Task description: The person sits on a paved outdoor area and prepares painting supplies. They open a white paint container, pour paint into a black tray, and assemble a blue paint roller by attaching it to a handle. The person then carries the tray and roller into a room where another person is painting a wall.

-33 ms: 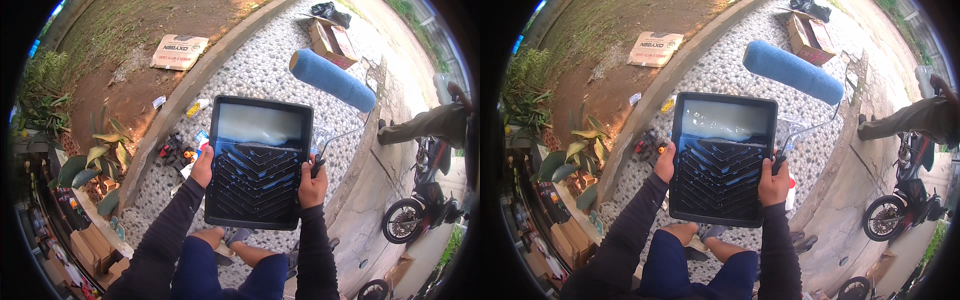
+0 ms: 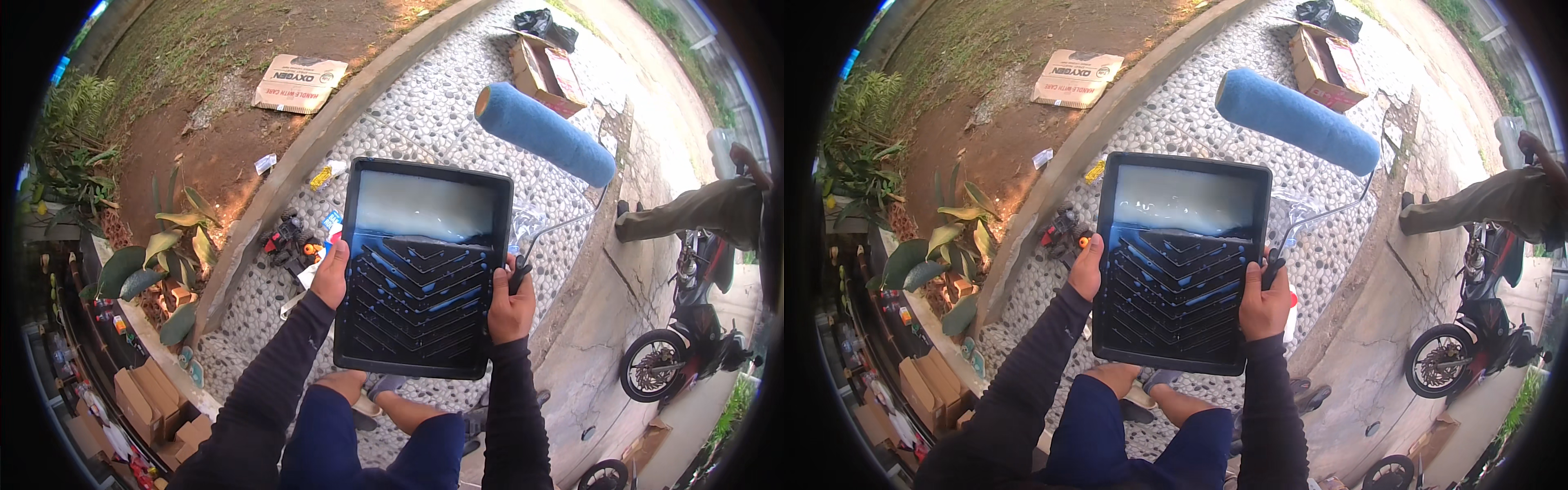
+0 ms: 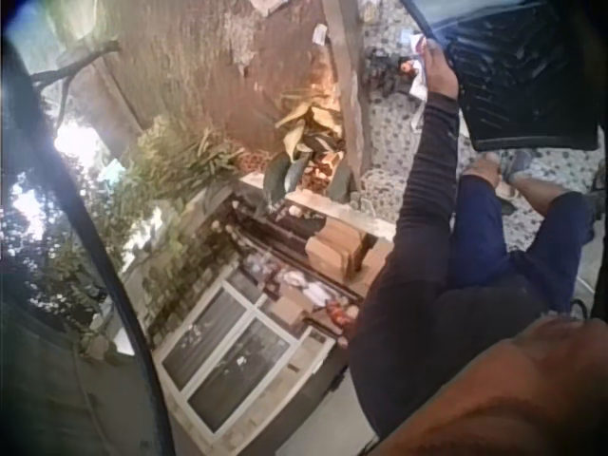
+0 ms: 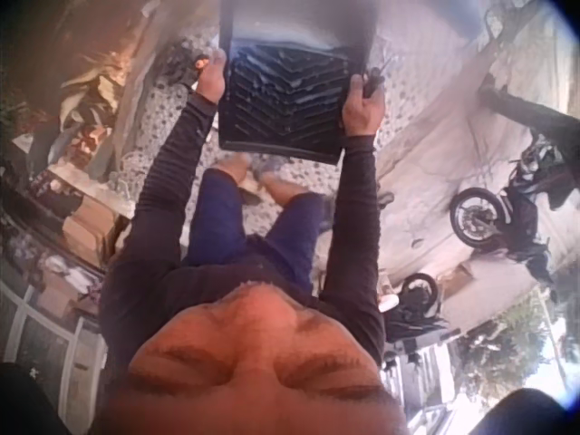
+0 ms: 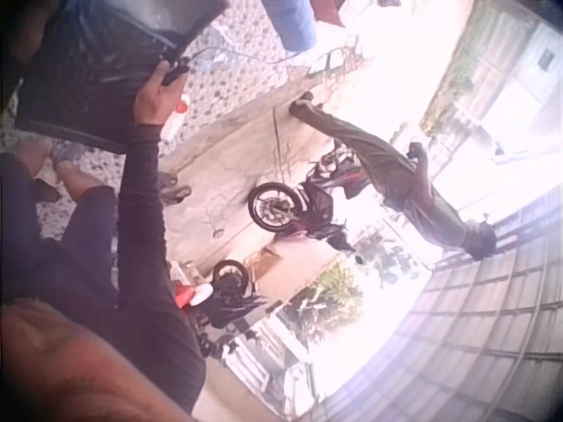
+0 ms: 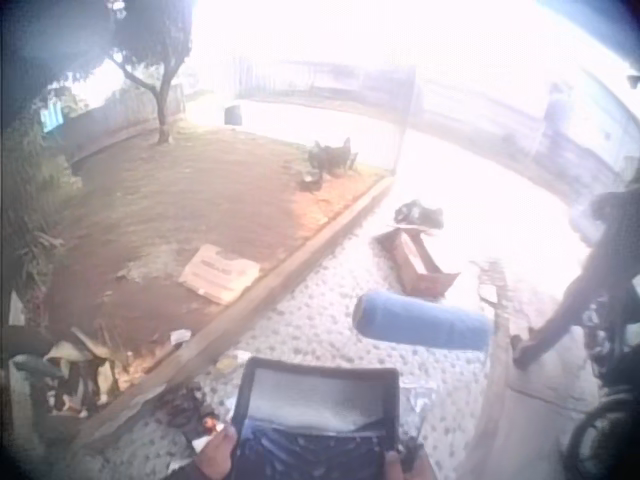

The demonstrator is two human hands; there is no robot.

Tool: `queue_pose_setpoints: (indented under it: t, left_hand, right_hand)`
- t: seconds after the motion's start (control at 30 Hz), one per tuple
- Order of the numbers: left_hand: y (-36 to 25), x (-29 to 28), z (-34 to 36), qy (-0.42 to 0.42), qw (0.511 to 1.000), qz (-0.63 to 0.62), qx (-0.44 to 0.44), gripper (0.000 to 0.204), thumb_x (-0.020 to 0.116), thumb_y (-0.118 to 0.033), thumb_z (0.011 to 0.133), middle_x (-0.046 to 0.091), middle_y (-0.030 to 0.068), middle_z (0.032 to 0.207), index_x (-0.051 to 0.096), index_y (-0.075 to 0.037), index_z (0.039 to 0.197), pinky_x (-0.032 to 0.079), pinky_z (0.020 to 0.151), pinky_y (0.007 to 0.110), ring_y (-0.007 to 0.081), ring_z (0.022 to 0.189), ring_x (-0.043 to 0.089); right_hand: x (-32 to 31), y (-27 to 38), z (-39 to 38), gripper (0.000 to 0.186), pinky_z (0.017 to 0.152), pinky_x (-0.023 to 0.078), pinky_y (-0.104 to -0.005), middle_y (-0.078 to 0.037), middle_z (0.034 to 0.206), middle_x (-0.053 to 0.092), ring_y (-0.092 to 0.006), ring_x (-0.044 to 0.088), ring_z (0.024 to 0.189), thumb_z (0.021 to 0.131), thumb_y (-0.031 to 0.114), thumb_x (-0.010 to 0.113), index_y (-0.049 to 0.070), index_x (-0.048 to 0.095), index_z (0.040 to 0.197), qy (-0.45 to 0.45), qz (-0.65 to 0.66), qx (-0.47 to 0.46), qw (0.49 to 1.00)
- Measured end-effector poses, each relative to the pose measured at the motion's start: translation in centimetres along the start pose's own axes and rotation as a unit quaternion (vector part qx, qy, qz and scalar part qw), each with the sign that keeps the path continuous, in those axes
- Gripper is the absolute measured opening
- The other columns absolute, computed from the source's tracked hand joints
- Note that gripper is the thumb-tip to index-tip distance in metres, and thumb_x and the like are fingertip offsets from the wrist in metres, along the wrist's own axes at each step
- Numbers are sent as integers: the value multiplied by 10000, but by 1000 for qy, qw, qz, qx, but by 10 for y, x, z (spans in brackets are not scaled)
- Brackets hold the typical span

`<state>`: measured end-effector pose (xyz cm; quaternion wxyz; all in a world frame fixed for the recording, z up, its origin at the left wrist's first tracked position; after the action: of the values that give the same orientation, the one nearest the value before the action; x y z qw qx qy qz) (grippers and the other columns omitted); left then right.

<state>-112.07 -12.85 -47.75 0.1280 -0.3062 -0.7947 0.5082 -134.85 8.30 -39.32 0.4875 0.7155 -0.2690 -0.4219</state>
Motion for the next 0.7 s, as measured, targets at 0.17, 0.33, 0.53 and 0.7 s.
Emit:
queue_pose_setpoints:
  t: [0.17, 0.33, 0.53, 0.7]
  left_hand:
    - [-47, -44, -97, -63, 998, 17, 17, 624, 374, -475, 1083, 615, 165, 1268, 503, 63, 1372, 372, 1076, 300, 221, 1240, 531]
    - [-79, -86, -190, -50, 997, -36, 41, 586, 356, -428, 1096, 562, 172, 1380, 462, 36, 1439, 348, 1107, 317, 234, 1318, 490]
    - [-107, -120, -298, -132, 988, -68, 40, 593, 367, -428, 1094, 543, 154, 1407, 444, 37, 1454, 334, 1121, 308, 219, 1331, 470]
    - [-117, -140, -390, -199, 975, -96, -17, 592, 375, -441, 1091, 606, 121, 1295, 496, 48, 1401, 386, 1064, 289, 187, 1220, 528]
  right_hand:
    - [-18, 79, -56, 363, 855, 457, -258, -57, 994, 633, -108, 569, 918, 1015, 153, 588, -61, 564, 1307, 52, -11, -12, 999]
    - [-31, 151, -117, 337, 882, 443, -229, -38, 1080, 641, -76, 550, 958, 1011, 118, 592, -57, 576, 1298, 123, -28, 7, 992]
    - [-34, 225, -175, 301, 887, 454, -256, -63, 1096, 656, -92, 563, 951, 1003, 134, 605, -57, 597, 1236, 186, -21, -39, 981]
    - [-33, 255, -214, 323, 807, 448, -232, -30, 1028, 647, -73, 540, 878, 1011, 159, 597, -47, 600, 1260, 255, -69, -96, 960]
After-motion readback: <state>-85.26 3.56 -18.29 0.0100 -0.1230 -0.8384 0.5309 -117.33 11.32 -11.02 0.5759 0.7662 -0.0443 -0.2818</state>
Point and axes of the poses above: each hand's wrist, its own z-axis towards the middle knuckle, its own x-axis out of the palm, y = z × x, the point moved 1 cm from there along z, towards the middle knuckle
